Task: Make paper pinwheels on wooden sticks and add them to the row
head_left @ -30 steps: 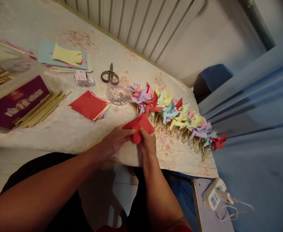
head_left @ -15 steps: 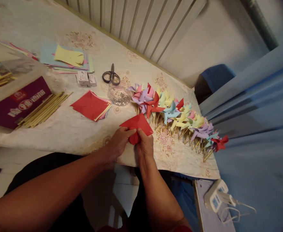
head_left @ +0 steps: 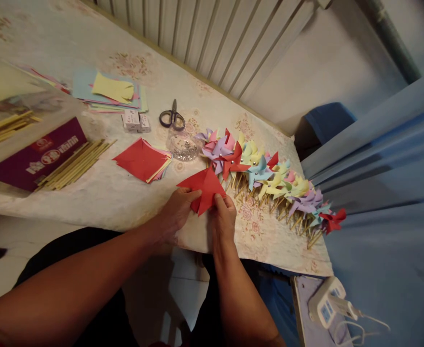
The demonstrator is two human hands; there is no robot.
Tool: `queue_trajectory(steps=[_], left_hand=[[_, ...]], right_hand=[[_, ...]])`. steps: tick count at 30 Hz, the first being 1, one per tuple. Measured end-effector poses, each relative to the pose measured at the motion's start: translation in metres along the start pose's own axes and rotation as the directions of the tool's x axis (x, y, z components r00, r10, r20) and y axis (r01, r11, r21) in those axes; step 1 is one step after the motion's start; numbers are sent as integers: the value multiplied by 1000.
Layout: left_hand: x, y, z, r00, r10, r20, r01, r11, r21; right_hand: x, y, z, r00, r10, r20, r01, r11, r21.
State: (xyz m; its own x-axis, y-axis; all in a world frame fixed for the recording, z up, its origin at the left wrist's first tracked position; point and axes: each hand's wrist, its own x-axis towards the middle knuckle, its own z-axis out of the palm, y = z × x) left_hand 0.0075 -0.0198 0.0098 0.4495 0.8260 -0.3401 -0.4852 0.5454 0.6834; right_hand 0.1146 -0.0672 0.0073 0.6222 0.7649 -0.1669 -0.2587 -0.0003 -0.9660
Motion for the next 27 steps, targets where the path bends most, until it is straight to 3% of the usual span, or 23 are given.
queue_trajectory(steps=[3,5,8,11,13,18,27], left_hand=[[5,5,-6,1000,10,-14,-10,1000,5],[7,8,-9,1000,25,-14,-25,1000,-12],[9,12,-10,998,62,-12,-63,996,-65],[11,13,-11,996,88,-8,-88,993,-83],[12,13,-12,996,87,-15,-88,993,-75],[12,13,-12,998,54,-22,-55,997,-57],[5,13,-6,998,65,-5,-65,998,-28]], right_hand=[[-1,-3,-10,974,-200,-107,173,960,-221],[-4,-4,-12,937,-333,-108,284,903,-323],[-13,-6,-11,892,-450,43,421,793,-440],[-19,-8,-8,849,-453,272,528,708,-469],[-20,-8,-7,827,-434,358,561,688,-460],[-17,-5,-6,826,-405,392,556,696,-454],[-15,-2,2,931,-263,253,346,855,-386]])
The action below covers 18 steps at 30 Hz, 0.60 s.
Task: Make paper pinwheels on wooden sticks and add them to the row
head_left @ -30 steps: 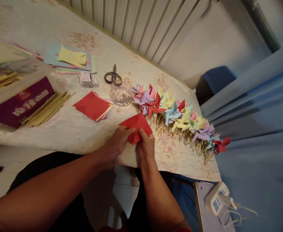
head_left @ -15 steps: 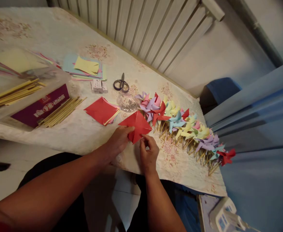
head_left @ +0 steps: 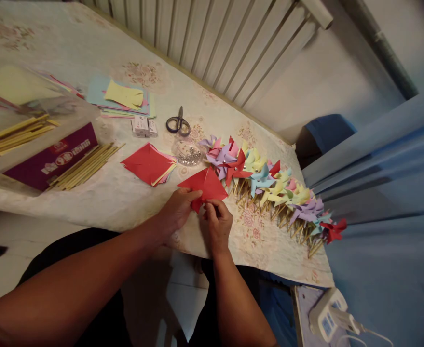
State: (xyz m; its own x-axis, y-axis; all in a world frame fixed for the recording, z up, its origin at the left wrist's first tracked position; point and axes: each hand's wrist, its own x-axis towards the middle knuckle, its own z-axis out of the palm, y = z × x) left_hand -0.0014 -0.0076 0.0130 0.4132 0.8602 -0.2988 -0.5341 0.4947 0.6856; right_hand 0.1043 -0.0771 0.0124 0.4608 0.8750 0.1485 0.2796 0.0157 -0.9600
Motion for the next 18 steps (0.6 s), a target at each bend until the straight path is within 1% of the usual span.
queue_trajectory(steps=[4,7,9,13,18], left_hand=[[-2,-2,2,997,-32,63,27,997,77],[-2,-4,2,999,-25,37,21,993,118],[-3,-6,2,999,-21,27,17,992,123],[-3,-9,3,998,-34,46,29,994,108],[-3,-10,4,999,-49,20,45,989,144]], right_hand=[[2,-8,4,994,109,-12,-106,988,116],[3,-13,6,987,161,-20,-157,976,150],[3,-15,6,982,187,-28,-180,971,159],[3,-18,8,973,226,-49,-216,964,156],[3,-17,8,970,235,-63,-224,964,145]])
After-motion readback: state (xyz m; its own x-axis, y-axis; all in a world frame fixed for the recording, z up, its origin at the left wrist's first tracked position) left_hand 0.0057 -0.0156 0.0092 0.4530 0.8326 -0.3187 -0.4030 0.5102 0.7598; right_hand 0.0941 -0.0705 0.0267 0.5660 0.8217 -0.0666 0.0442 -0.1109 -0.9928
